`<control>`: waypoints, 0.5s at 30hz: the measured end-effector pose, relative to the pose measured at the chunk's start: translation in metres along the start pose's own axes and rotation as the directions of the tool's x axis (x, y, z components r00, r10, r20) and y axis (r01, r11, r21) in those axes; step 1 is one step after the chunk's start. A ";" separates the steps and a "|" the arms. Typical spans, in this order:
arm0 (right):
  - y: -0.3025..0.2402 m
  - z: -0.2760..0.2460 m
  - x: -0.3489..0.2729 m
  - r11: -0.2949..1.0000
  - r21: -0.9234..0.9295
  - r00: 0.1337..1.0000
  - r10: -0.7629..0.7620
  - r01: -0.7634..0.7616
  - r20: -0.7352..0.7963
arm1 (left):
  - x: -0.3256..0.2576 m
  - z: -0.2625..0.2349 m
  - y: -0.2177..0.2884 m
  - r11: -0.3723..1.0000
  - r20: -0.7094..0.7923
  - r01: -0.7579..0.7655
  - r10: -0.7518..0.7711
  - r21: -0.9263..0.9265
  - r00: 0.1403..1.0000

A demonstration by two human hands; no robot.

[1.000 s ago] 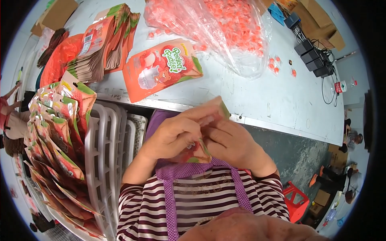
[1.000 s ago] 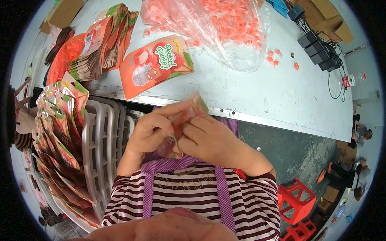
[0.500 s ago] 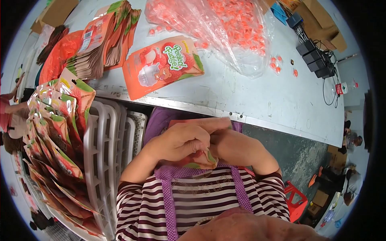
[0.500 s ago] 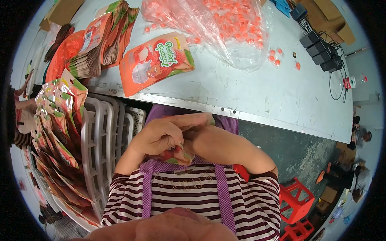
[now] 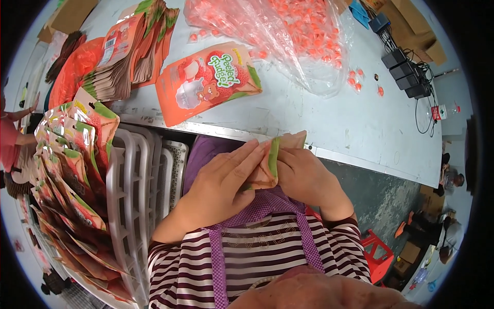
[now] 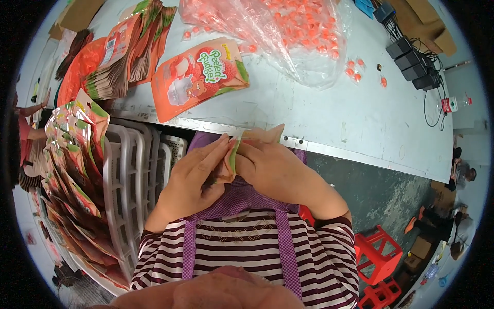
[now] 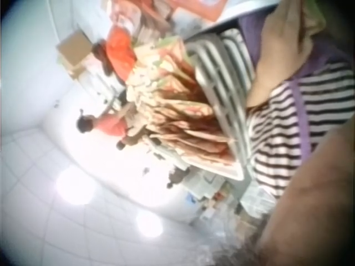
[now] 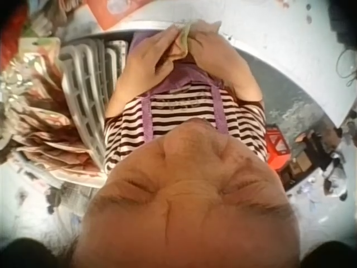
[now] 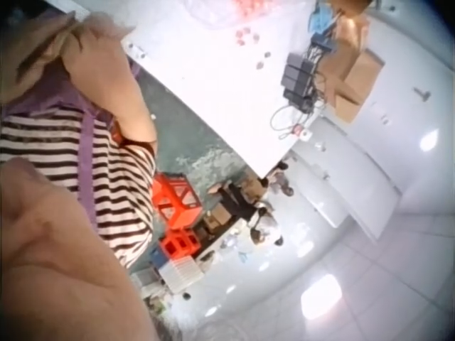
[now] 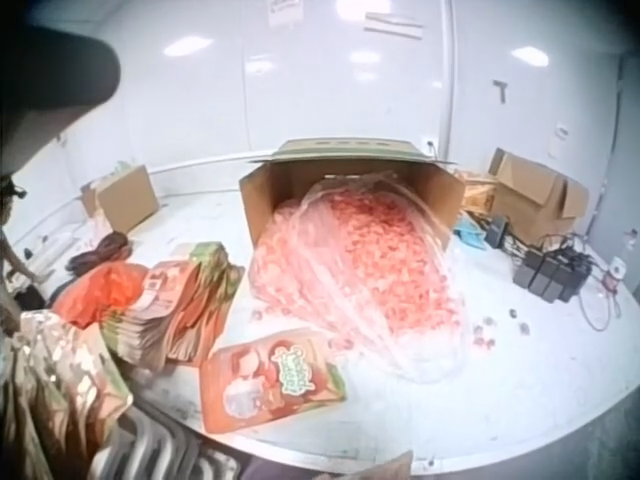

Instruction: Manually picking up individual small candies and placing them into plastic packaging bags before stacking them on a tray.

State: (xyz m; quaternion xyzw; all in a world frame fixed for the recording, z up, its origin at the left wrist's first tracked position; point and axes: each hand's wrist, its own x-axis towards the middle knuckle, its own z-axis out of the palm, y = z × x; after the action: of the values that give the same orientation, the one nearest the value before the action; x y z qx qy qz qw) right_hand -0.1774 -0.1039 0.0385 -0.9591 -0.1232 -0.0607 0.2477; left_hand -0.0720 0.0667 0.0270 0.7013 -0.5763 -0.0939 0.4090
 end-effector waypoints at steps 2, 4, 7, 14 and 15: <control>0.001 0.002 0.003 0.997 0.019 0.989 -0.065 0.068 -0.133 | 0.000 0.003 -0.002 0.998 -0.068 -0.025 0.029 0.064 0.997; 0.003 0.009 0.001 0.999 0.035 0.993 -0.030 0.034 -0.117 | 0.002 0.004 -0.006 0.990 -0.130 -0.049 0.066 0.129 0.989; 0.007 0.006 0.003 0.986 0.128 0.968 -0.076 0.109 -0.241 | 0.001 -0.001 -0.012 0.988 -0.190 -0.076 0.100 0.132 0.977; 0.023 0.010 -0.004 0.904 0.411 0.744 0.355 -0.119 -0.566 | -0.006 -0.009 -0.027 0.911 -0.302 0.054 -0.191 -0.409 0.934; 0.026 0.018 -0.007 0.753 0.655 0.771 0.453 -0.063 -0.448 | -0.007 -0.008 -0.026 0.883 -0.313 0.026 -0.194 -0.469 0.930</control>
State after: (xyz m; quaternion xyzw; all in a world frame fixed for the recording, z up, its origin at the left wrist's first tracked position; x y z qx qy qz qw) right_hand -0.1763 -0.1184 0.0098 -0.7691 0.0870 -0.2712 0.5721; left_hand -0.0502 0.0765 0.0118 0.6227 -0.4141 -0.1234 0.6523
